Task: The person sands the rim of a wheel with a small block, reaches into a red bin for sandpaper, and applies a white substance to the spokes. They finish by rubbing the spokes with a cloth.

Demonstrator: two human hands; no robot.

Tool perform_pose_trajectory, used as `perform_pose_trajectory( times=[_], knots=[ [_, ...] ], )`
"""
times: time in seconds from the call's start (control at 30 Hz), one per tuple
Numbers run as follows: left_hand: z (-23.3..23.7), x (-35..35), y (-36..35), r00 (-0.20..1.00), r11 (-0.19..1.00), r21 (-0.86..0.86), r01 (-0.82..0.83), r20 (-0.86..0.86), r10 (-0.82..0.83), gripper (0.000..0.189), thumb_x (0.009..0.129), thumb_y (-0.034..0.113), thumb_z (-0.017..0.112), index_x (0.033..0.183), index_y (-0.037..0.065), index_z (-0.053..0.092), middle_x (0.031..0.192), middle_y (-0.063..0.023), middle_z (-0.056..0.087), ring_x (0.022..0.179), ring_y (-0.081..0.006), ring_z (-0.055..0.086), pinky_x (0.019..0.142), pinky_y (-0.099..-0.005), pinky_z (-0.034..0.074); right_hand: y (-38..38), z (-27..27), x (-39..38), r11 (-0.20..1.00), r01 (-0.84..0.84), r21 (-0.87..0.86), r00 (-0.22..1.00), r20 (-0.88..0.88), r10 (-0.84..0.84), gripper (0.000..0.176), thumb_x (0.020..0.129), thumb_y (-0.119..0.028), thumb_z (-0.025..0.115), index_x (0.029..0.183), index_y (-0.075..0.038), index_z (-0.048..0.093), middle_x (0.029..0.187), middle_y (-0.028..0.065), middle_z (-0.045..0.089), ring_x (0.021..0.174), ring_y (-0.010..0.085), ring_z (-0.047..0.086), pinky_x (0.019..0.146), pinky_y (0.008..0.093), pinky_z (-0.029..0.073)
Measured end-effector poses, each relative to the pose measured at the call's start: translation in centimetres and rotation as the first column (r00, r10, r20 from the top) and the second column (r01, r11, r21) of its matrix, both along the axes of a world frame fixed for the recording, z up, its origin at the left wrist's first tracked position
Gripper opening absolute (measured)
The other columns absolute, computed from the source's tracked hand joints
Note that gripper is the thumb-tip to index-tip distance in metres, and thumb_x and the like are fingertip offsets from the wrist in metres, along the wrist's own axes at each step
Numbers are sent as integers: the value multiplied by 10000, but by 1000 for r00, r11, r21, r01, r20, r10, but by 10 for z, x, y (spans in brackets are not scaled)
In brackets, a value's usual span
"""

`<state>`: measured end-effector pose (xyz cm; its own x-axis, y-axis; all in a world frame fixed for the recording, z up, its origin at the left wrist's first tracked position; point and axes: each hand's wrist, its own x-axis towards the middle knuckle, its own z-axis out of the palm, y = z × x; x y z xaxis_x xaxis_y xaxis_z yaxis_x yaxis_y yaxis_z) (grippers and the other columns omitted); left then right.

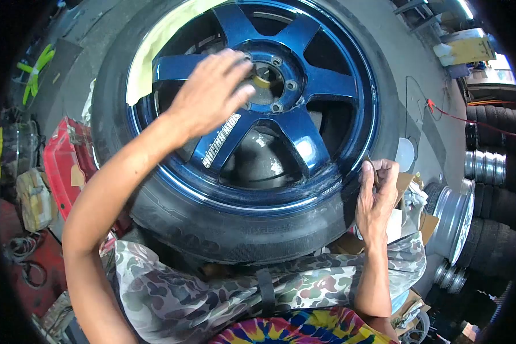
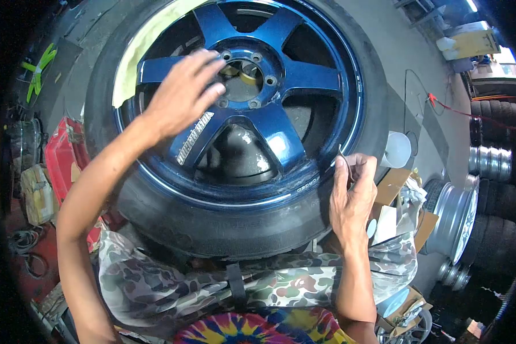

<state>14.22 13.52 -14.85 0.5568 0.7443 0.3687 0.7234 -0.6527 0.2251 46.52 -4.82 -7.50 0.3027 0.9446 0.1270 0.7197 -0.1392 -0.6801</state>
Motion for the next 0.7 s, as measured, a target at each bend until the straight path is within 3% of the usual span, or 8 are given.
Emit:
perform_pose_trajectory(
  times=[0.13, 0.23, 0.33, 0.47, 0.5, 0.6, 0.7],
  knots=[
    [6, 36, -47, 960, 957, -85, 278, 25, -277, 647, 1072, 455, 607, 1488, -40, 574, 1591, -242, 523, 1522, -384, 452, 1275, -518, 331, -1, 1, -8, 999, -48, 12, 999, 14, 48, 211, 1074, -147, 689, 1069, -9, 530, 873, 91, 624, 738, 157, 565, 710, 326, 503],
    [9, 55, -74, 951, 921, -248, 300, 3, -309, 812, 1051, 499, 609, 1587, -75, 405, 1684, -286, 371, 1581, -437, 346, 1308, -532, 272, 0, -2, -9, 998, -53, 16, 998, 42, 53, 189, 1070, -124, 678, 1053, -4, 534, 884, 110, 621, 743, 177, 568, 708, 341, 500],
    [11, 71, -95, 923, 892, -239, 384, 75, -378, 865, 1040, 538, 600, 1597, -84, 375, 1705, -287, 331, 1599, -435, 308, 1317, -536, 248, -1, -5, -9, 999, -47, 26, 997, 61, 45, 172, 1064, -109, 673, 1029, 2, 546, 889, 127, 614, 756, 201, 577, 710, 354, 502],
    [15, 85, -128, 787, 721, -332, 608, 140, -600, 835, 1047, 559, 580, 1578, -68, 437, 1706, -250, 353, 1604, -380, 320, 1327, -534, 223, 4, -7, -8, 988, -136, 66, 987, 100, 129, 118, 1033, -56, 682, 1012, 15, 590, 914, 140, 619, 770, 249, 613, 715, 364, 516],
    [15, 84, -125, 787, 720, -333, 609, 142, -600, 835, 1047, 559, 580, 1578, -68, 437, 1706, -250, 353, 1604, -380, 320, 1327, -534, 223, 5, -9, -8, 977, -193, 93, 975, 129, 181, 93, 1019, -34, 688, 1016, 22, 614, 931, 144, 627, 782, 267, 634, 721, 370, 525],
    [11, 77, -105, 921, 886, -252, 389, 79, -382, 818, 1053, 529, 586, 1587, -65, 411, 1702, -241, 365, 1592, -379, 343, 1310, -546, 251, 6, -3, -14, 966, -242, 86, 963, 144, 229, 76, 991, 2, 699, 1043, 31, 652, 968, 154, 646, 823, 300, 672, 751, 388, 543],
    [10, 72, -97, 947, 917, -239, 320, 37, -321, 814, 1056, 523, 583, 1593, -60, 398, 1699, -241, 368, 1583, -392, 353, 1300, -552, 261, 7, -5, -17, 951, -298, 78, 942, 182, 281, 134, 969, 11, 721, 1100, 21, 698, 989, 163, 647, 869, 315, 686, 788, 401, 555]
  ],
)
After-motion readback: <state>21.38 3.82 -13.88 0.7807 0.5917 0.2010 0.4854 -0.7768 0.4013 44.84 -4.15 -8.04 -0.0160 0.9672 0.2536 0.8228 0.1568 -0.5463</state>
